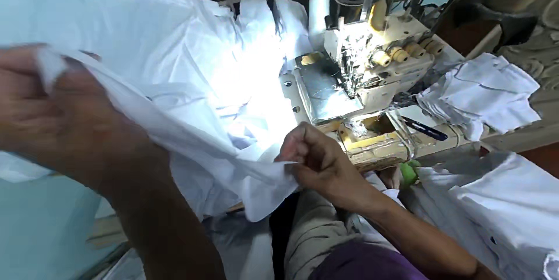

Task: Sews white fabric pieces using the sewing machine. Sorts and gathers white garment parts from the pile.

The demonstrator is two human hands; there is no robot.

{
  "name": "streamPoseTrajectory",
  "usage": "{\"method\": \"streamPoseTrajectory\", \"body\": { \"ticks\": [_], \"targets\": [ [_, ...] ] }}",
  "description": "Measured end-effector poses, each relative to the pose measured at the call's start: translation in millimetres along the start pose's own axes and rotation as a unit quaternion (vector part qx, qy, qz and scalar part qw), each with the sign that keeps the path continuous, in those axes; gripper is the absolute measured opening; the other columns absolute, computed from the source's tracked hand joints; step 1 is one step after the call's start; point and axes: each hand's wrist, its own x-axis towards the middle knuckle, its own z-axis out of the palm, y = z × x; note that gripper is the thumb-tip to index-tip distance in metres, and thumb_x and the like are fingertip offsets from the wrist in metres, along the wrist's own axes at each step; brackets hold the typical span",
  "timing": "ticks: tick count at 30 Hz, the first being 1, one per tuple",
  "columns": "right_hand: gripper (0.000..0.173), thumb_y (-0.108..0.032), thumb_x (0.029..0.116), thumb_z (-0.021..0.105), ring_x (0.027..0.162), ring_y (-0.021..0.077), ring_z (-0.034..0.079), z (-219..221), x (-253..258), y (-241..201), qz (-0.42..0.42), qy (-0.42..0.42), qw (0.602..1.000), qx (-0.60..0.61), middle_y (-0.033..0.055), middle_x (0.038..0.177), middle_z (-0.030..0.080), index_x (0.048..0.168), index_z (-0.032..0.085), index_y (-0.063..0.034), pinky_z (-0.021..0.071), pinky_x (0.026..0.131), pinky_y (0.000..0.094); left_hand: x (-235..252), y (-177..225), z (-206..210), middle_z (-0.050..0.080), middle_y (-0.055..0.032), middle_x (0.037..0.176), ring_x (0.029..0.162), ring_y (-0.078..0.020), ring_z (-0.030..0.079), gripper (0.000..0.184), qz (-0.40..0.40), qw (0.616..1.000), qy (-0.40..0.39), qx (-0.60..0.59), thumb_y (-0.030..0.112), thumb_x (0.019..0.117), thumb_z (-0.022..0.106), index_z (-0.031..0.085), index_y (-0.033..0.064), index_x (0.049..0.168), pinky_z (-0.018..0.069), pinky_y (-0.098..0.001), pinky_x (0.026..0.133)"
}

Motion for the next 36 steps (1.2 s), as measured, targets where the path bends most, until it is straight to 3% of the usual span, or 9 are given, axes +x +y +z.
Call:
{"method": "streamPoseTrajectory", "body": {
  "ticks": [5,10,12,14,20,24,29,34,36],
  "targets": [
    [0.03,-0.002,0.0939,0.039,0.066,-0.0015,0.06,-54,-11,14,0.102,0.226,0.959,0.138,-0.009,0.079,0.065,0.102,0.062,-0.0194,0.0523,0.06,0.0179,25,27,114,0.07,-0.0282,0.105,0.1,-0.0287,0.069,0.028,0.167,0.964,-0.012,0.207,0.013,0.1034,0.058,0.067,-0.0134,0.108,0.0522,-0.0385,0.09],
    [0.03,-0.02,0.1005,0.035,0.083,0.0021,0.065,-83,-37,43,0.186,0.374,0.906,0.069,-0.0056,0.091,0.066,0.114,0.061,-0.0125,0.0561,0.076,0.024,-27,-6,231,0.07,-0.023,0.083,0.071,-0.0393,0.069,0.015,0.171,0.95,-0.178,0.191,0.002,0.0924,0.058,0.071,-0.0062,0.091,0.0501,-0.0504,0.062],
    [0.032,-0.023,0.1002,0.044,0.086,0.0003,0.065,-92,-44,51,0.196,0.339,0.92,0.021,-0.0046,0.094,0.067,0.121,0.062,-0.006,0.0566,0.079,0.0222,-41,-6,236,0.07,-0.0282,0.094,0.089,-0.0448,0.069,0.021,0.067,0.942,-0.283,0.166,0.007,0.0939,0.059,0.069,-0.0093,0.1,0.0499,-0.0562,0.08],
    [0.019,-0.014,0.1019,0.052,0.073,-0.0022,0.061,-95,-45,60,0.184,0.328,0.927,-0.01,-0.0073,0.079,0.065,0.097,0.068,-0.0067,0.0529,0.07,0.0187,-43,-8,232,0.066,-0.0341,0.113,0.113,-0.0505,0.061,0.031,-0.035,0.919,-0.364,0.146,0.011,0.0959,0.06,0.066,-0.0125,0.115,0.0414,-0.0613,0.101],
    [0.027,-0.011,0.1035,0.051,0.064,-0.0046,0.055,-104,-36,66,0.183,0.345,0.919,-0.05,-0.0103,0.068,0.056,0.08,0.064,-0.0117,0.0471,0.063,0.0147,-22,-11,249,0.065,-0.0325,0.117,0.117,-0.0483,0.059,0.029,-0.116,0.898,-0.388,0.172,0.012,0.0989,0.06,0.066,-0.0103,0.116,0.0397,-0.0614,0.103],
    [0.033,-0.015,0.1047,0.052,0.059,-0.0018,0.051,-111,-26,63,0.191,0.371,0.904,-0.092,-0.0081,0.062,0.052,0.073,0.061,-0.013,0.0437,0.058,0.0171,-5,-9,282,0.069,-0.0274,0.099,0.101,-0.0451,0.065,0.023,-0.154,0.864,-0.399,0.265,0.017,0.0934,0.067,0.07,-0.0053,0.097,0.046,-0.063,0.086],
    [0.034,-0.018,0.1058,0.053,0.057,-0.0002,0.047,-112,-34,67,0.208,0.326,0.914,-0.12,-0.007,0.061,0.048,0.073,0.061,-0.0109,0.04,0.056,0.0185,-19,-21,276,0.069,-0.0248,0.096,0.099,-0.0448,0.066,0.026,-0.061,0.899,-0.361,0.241,0.021,0.0916,0.063,0.068,-0.0041,0.09,0.0448,-0.0645,0.084],
    [0.038,-0.025,0.1078,0.049,0.053,0.0066,0.045,-117,-49,56,0.237,0.264,0.918,-0.18,-0.0016,0.059,0.045,0.076,0.058,-0.007,0.0376,0.052,0.0251,-66,29,213,0.062,-0.0261,0.128,0.125,-0.0461,0.055,0.049,0.01,0.905,-0.38,0.189,0.043,0.0995,0.061,0.067,-0.0018,0.12,0.0409,-0.0617,0.103],
    [0.028,-0.018,0.1073,0.048,0.056,0.0063,0.05,-121,-58,52,0.216,0.234,0.929,-0.189,0.0,0.065,0.052,0.089,0.064,-0.0043,0.0421,0.053,0.0247,-90,48,197,0.056,-0.0293,0.137,0.132,-0.0507,0.048,0.048,-0.003,0.896,-0.401,0.189,0.033,0.0946,0.067,0.064,0.0023,0.131,0.037,-0.0641,0.107]
  ]
}}
